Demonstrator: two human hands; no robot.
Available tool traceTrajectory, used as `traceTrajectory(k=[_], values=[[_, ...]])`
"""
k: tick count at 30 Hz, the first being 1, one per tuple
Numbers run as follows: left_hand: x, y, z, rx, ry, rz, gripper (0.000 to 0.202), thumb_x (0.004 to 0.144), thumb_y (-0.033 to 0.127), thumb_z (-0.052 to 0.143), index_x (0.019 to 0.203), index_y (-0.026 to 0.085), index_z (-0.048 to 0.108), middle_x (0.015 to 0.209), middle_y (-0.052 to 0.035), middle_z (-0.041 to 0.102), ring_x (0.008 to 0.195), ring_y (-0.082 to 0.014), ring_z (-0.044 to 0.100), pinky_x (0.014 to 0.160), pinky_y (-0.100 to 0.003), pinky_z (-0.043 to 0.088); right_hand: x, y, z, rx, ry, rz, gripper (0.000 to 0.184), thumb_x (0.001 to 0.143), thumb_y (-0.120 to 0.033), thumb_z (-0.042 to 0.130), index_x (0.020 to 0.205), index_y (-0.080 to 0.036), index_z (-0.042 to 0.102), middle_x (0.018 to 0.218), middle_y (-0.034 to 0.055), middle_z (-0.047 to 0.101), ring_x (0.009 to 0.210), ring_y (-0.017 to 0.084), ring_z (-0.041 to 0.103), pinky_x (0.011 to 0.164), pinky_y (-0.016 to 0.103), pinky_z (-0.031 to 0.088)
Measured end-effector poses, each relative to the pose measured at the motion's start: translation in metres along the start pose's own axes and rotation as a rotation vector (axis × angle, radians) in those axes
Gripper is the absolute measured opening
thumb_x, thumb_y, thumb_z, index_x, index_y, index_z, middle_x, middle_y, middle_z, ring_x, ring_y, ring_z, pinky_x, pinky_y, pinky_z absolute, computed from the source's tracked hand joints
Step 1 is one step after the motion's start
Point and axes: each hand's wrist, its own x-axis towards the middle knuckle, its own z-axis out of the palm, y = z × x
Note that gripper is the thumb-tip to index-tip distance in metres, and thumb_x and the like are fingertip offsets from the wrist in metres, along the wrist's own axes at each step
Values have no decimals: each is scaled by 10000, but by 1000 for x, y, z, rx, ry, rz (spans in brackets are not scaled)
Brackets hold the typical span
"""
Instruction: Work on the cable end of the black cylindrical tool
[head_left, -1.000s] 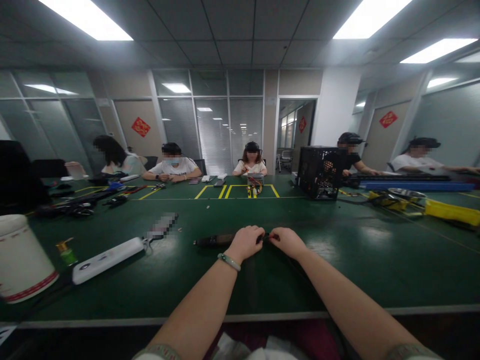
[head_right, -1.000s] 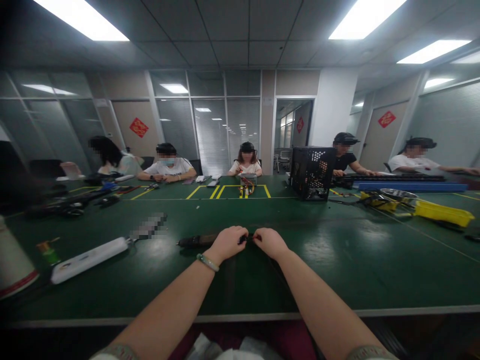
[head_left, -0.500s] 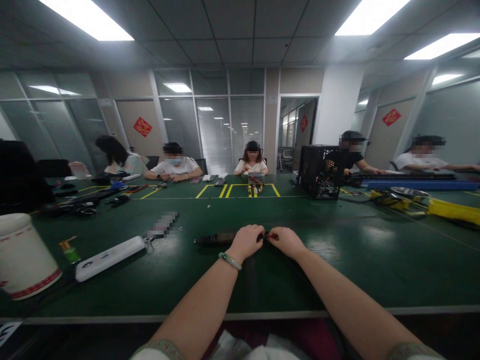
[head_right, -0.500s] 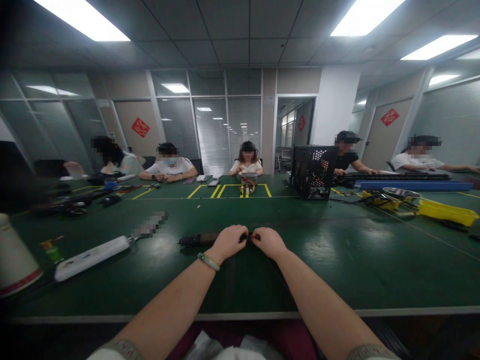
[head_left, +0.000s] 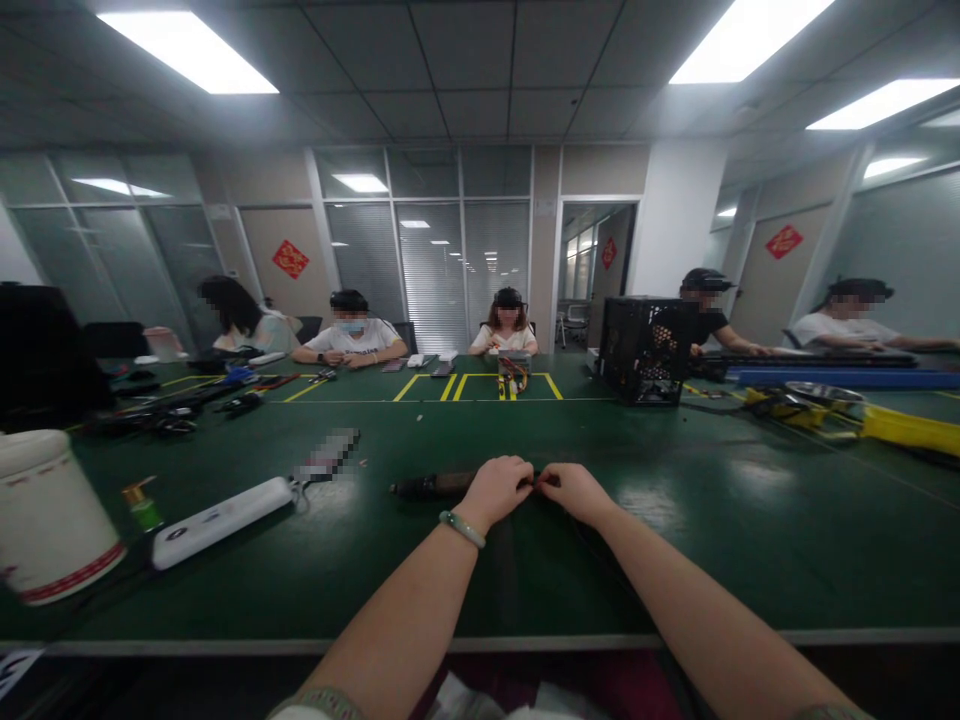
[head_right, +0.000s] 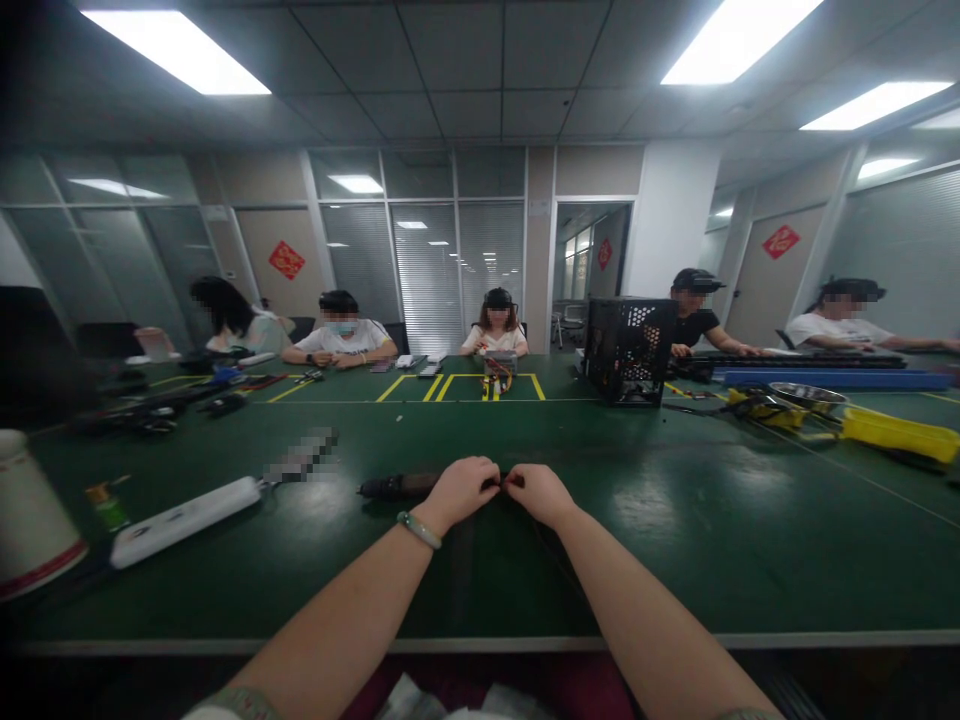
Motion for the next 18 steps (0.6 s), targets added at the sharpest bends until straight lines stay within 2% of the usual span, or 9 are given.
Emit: traceTrajectory(k=[10, 18], values=[[-2, 0, -2, -14, 25, 33, 98, 883, 236, 550, 926, 246, 637, 987, -26, 620, 948, -194, 553, 849, -315, 410, -2, 0, -2, 109, -38, 5, 124, 798, -292, 665, 876, -204, 704, 865, 15, 719, 797, 176, 647, 691, 242, 462], [-2, -8, -4, -81, 18, 53, 80, 851, 263, 602, 912, 256, 653, 970, -3, 640, 935, -184, 561, 852, -291, 412, -8, -2, -8, 0, -35, -32, 121, 788, -336, 687, 855, -239, 715, 794, -10, 705, 732, 160, 632, 658, 237, 426]])
